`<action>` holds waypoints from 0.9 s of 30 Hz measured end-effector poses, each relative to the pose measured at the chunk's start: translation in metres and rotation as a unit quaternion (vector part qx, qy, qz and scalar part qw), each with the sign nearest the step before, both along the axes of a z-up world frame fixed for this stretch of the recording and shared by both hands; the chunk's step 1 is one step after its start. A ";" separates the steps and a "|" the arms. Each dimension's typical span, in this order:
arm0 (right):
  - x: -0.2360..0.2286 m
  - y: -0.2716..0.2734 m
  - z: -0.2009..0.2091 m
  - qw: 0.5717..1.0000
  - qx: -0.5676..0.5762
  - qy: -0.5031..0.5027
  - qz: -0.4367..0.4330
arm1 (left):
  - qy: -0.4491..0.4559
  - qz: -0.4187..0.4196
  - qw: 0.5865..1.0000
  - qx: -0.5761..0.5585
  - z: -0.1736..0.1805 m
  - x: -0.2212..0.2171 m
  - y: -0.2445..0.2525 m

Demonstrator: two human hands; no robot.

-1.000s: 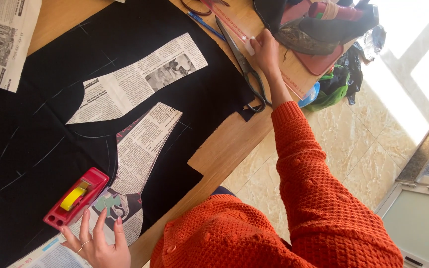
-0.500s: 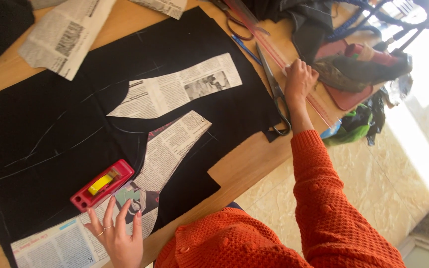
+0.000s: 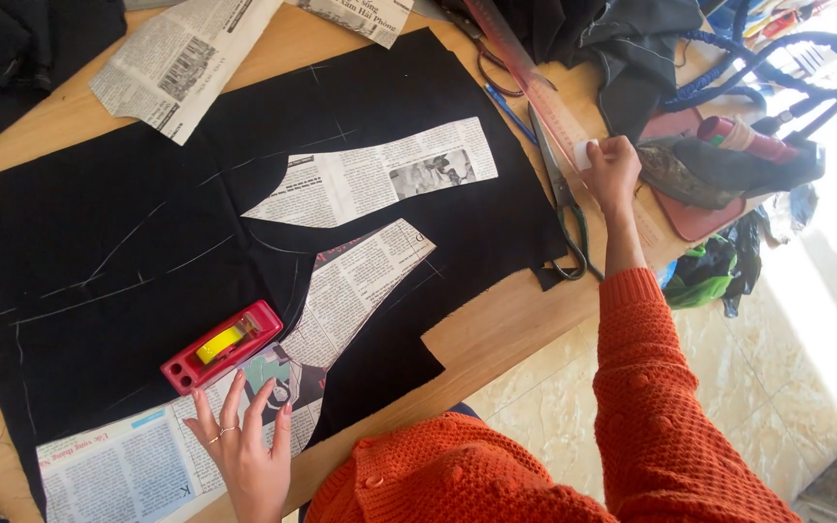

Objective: The person uses a ruler and tailor's chalk to mark lines on black fabric around paper patterns, and later adjusts and tapes the patterns onto the fabric.

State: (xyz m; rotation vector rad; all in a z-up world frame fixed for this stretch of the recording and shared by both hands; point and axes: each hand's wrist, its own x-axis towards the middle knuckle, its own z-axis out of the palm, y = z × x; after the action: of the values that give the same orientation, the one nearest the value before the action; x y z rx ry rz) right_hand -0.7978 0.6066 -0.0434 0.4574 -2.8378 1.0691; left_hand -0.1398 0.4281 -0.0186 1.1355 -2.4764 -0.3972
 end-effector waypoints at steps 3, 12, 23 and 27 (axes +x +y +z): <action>-0.004 0.003 0.006 0.999 0.001 -0.025 -0.020 | -0.001 0.001 1.000 0.007 -0.003 0.002 0.001; -0.020 -0.009 0.046 0.948 -0.005 -0.319 -0.004 | 0.007 -0.003 1.000 -0.007 -0.003 -0.005 -0.002; -0.102 0.026 -0.018 0.978 0.120 0.174 0.007 | 0.070 0.003 0.997 0.026 0.052 -0.028 -0.001; -0.089 0.019 0.003 0.895 0.042 0.436 0.085 | 0.069 0.019 0.997 0.015 0.047 -0.023 0.001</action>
State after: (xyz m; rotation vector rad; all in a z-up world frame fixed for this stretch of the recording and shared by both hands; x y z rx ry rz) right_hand -0.8863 0.6256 -0.0405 0.9234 -2.0571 0.5342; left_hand -0.1627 0.4286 0.0287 1.1255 -2.3333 -0.4868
